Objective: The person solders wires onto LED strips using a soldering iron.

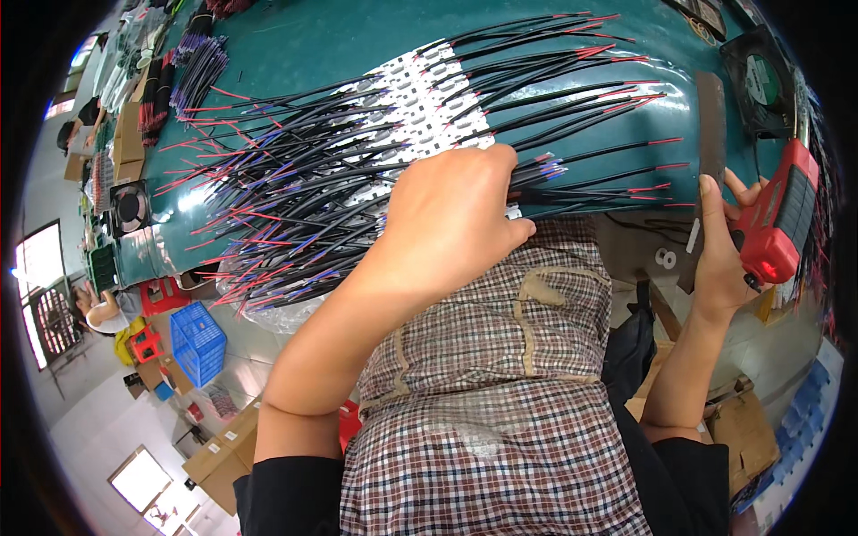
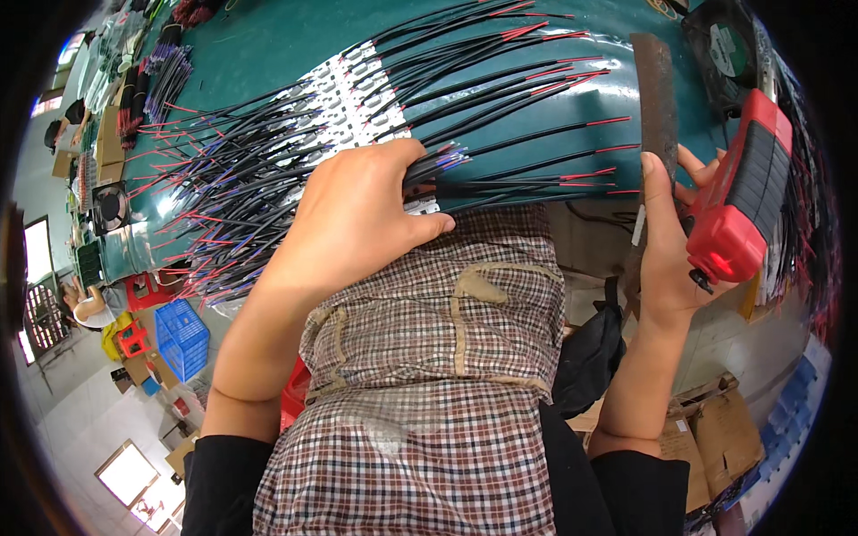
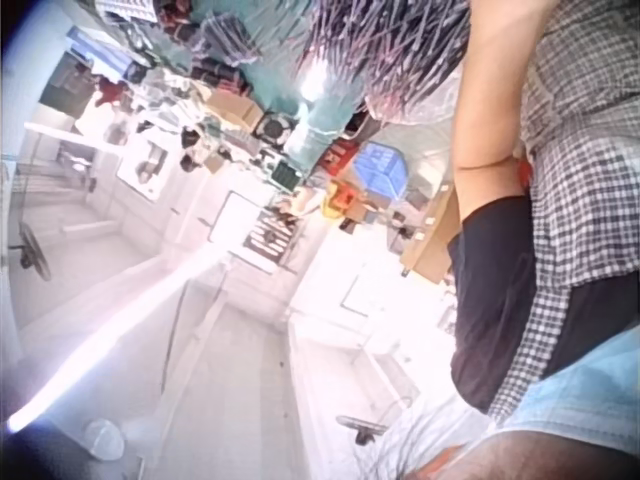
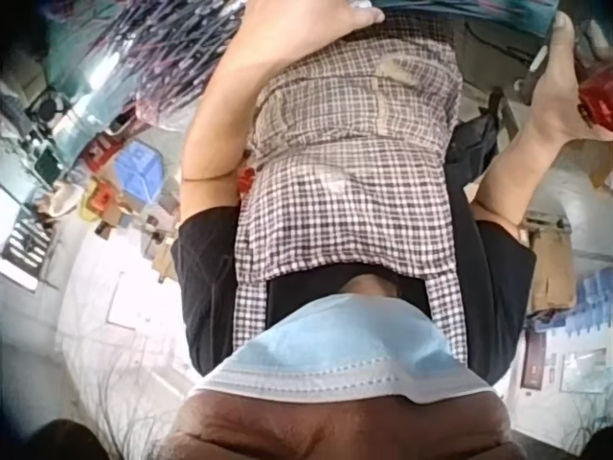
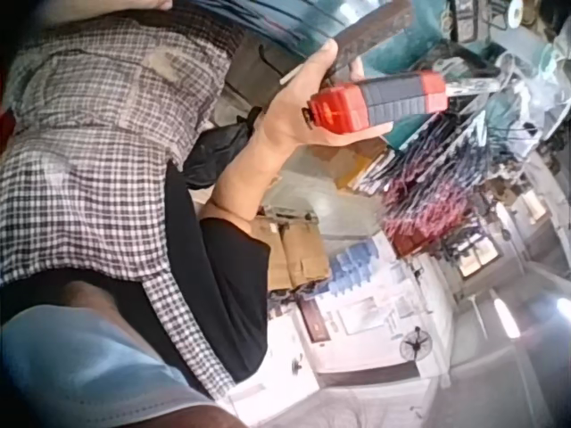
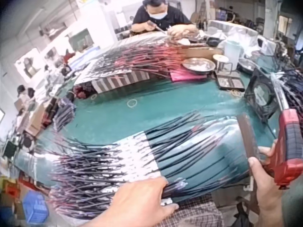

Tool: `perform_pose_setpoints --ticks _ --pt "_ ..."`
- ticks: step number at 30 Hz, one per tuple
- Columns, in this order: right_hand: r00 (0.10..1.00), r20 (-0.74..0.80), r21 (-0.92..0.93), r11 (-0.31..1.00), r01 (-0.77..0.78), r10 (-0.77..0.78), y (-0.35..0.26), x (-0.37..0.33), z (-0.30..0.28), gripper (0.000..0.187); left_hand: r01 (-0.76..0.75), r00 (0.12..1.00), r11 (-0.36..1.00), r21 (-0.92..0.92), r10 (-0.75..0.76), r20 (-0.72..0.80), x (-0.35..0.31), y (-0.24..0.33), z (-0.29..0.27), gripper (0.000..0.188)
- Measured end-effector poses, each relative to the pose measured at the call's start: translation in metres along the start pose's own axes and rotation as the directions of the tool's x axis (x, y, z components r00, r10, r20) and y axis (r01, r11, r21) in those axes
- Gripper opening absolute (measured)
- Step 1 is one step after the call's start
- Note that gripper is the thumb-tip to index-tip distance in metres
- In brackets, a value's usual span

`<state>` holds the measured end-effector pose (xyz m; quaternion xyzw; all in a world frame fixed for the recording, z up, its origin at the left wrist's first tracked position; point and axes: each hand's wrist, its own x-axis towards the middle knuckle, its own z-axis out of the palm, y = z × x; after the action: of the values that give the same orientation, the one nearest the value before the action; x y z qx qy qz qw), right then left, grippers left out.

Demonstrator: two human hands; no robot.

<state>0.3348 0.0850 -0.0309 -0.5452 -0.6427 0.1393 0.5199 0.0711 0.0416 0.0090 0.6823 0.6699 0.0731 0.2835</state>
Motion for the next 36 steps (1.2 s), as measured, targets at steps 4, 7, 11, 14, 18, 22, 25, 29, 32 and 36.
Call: perform_pose_setpoints --ticks 4,7,11,14,18,22,25,29,32,36 --pt "0.999 -0.010 -0.061 0.997 -0.036 0.036 -0.002 0.003 -0.003 0.053 -0.044 0.999 0.994 -0.104 0.042 -0.026 0.003 -0.005 0.004 0.031" --pt "1.000 -0.017 -0.092 0.996 -0.013 0.012 -0.006 0.007 -0.005 0.053 -0.035 0.999 0.987 -0.155 0.033 -0.017 0.002 -0.004 0.003 0.026" --pt "0.996 -0.027 -0.251 0.964 -0.090 0.086 -0.006 0.009 -0.012 0.055 -0.020 0.999 0.994 -0.109 0.017 -0.028 0.002 -0.002 0.003 0.025" --pt "0.995 -0.047 -0.288 0.952 -0.100 0.091 -0.011 0.009 -0.012 0.057 -0.055 0.997 0.994 -0.092 0.050 -0.055 0.001 -0.004 0.009 0.024" --pt "0.994 -0.062 -0.241 0.965 -0.104 0.092 -0.017 0.007 -0.010 0.055 -0.102 0.993 0.994 -0.032 0.100 -0.065 0.001 -0.004 0.009 0.023" --pt "0.998 -0.026 -0.185 0.981 -0.055 0.051 -0.014 0.005 -0.010 0.052 -0.048 0.997 0.975 -0.215 0.034 -0.065 -0.003 -0.007 0.001 0.023" --pt "0.996 -0.028 -0.081 0.993 -0.090 0.088 -0.016 0.002 -0.005 0.051 -0.067 0.969 0.988 -0.137 0.032 -0.244 -0.017 -0.004 0.001 0.023" --pt "0.999 0.000 -0.029 0.999 -0.043 0.043 -0.023 0.000 0.009 0.054 -0.189 0.870 0.953 -0.238 0.050 -0.491 -0.042 -0.016 0.003 0.021" --pt "0.995 0.094 0.055 0.998 0.018 -0.023 -0.026 -0.002 0.024 0.055 -0.160 0.897 0.900 -0.405 -0.039 -0.441 -0.058 -0.026 -0.004 0.016" --pt "0.960 0.215 -0.267 0.935 0.234 -0.179 -0.030 0.005 0.042 0.055 0.021 0.917 0.763 -0.646 -0.273 -0.292 -0.080 -0.026 -0.026 0.014"
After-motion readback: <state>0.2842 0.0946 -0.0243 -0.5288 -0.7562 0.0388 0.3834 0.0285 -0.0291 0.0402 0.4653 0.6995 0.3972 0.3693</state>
